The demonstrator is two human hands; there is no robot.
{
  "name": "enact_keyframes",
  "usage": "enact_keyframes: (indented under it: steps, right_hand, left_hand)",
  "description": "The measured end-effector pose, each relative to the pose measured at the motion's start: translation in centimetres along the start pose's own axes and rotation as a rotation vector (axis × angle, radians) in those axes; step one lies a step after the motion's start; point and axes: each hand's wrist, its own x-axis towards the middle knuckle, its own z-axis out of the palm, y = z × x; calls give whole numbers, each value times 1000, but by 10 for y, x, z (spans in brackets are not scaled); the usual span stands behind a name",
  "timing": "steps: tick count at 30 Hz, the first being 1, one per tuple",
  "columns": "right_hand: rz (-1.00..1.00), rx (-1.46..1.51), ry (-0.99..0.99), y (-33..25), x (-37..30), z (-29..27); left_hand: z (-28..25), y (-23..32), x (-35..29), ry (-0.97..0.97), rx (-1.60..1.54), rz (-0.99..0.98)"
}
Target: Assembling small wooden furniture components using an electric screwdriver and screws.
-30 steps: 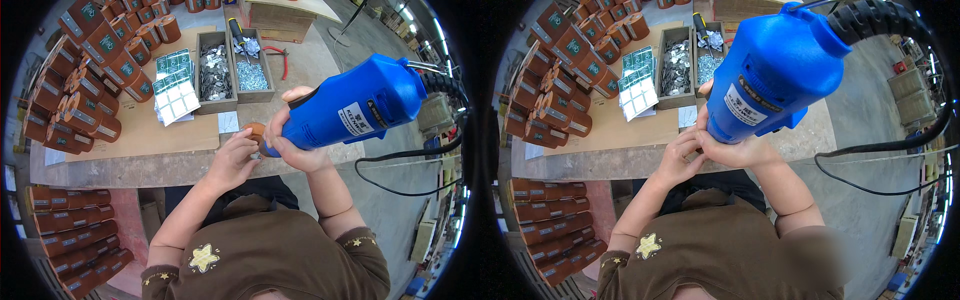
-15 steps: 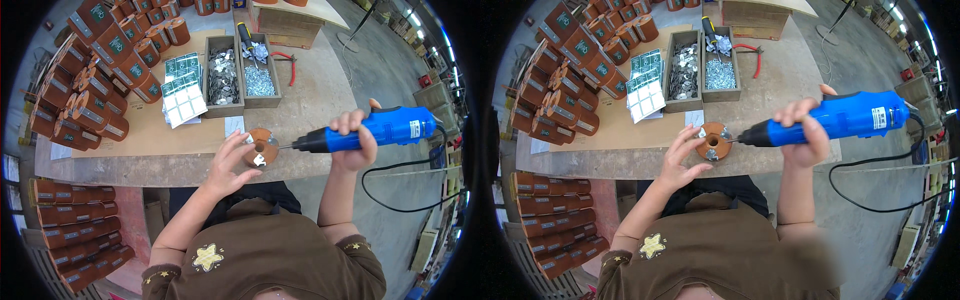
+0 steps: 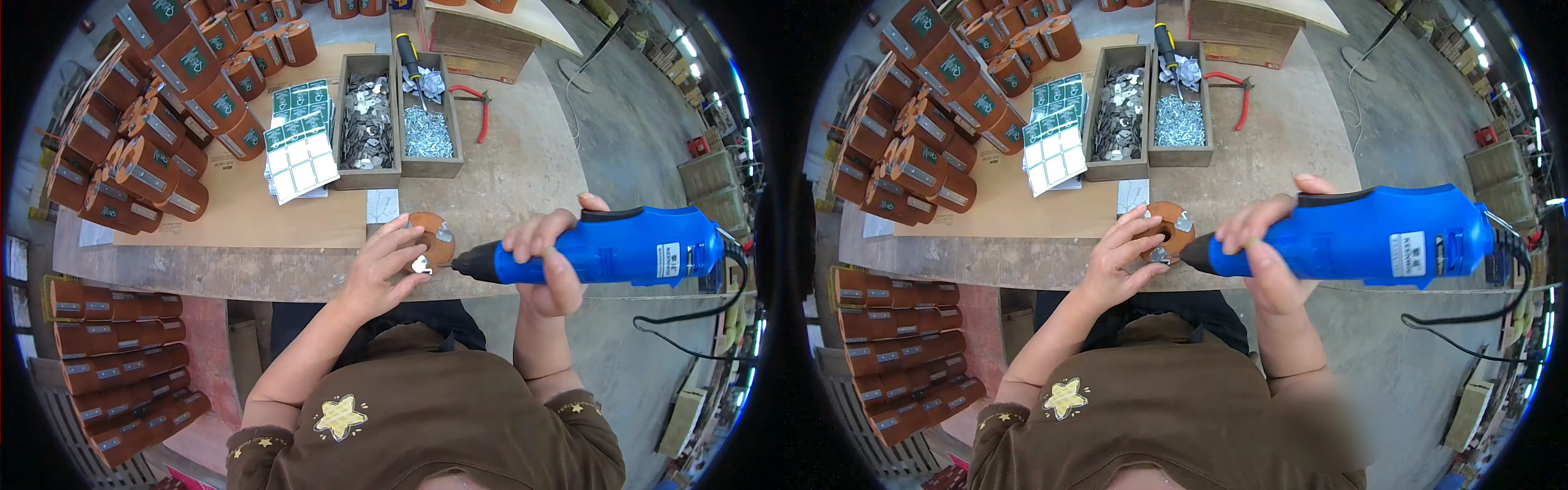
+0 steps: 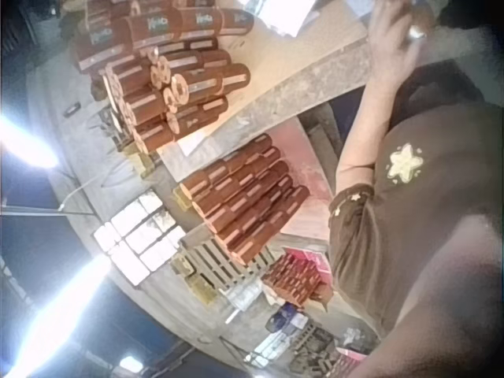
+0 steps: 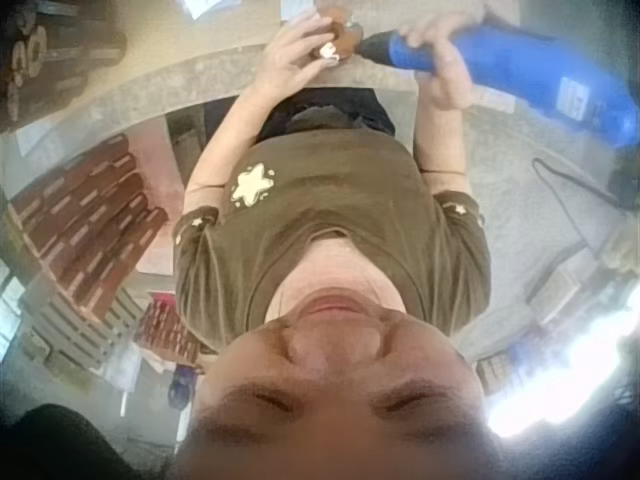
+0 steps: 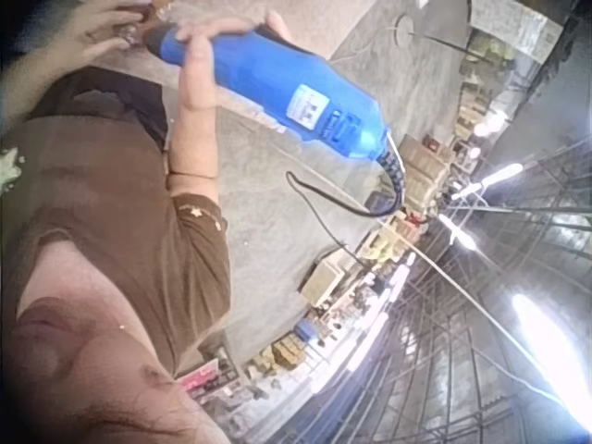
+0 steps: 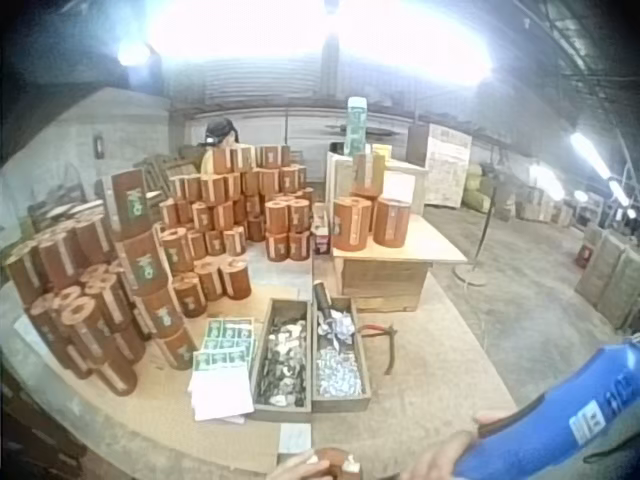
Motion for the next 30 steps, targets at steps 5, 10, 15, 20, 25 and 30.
enact_keyframes:
  steps: [5, 10, 15, 20, 25, 30]
  right_hand:
    - [8, -91, -112, 11, 1, 11]
    - [8, -116, -141, 16, 0, 12]
    - [4, -133, -158, 18, 1, 15]
    - [-19, -151, -239, 17, 3, 13]
    - [1, -182, -239, 17, 2, 17]
    - [-12, -187, -273, 17, 3, 16]
  left_hand:
    - [2, -2, -2, 14, -27, -6]
    - [0, -1, -2, 12, -1, 5]
    - [1, -3, -3, 31, 16, 11]
    - [0, 0, -3, 22, 21, -6]
    - [-1, 0, -2, 18, 20, -25]
    - [-2, 0, -5, 14, 20, -25]
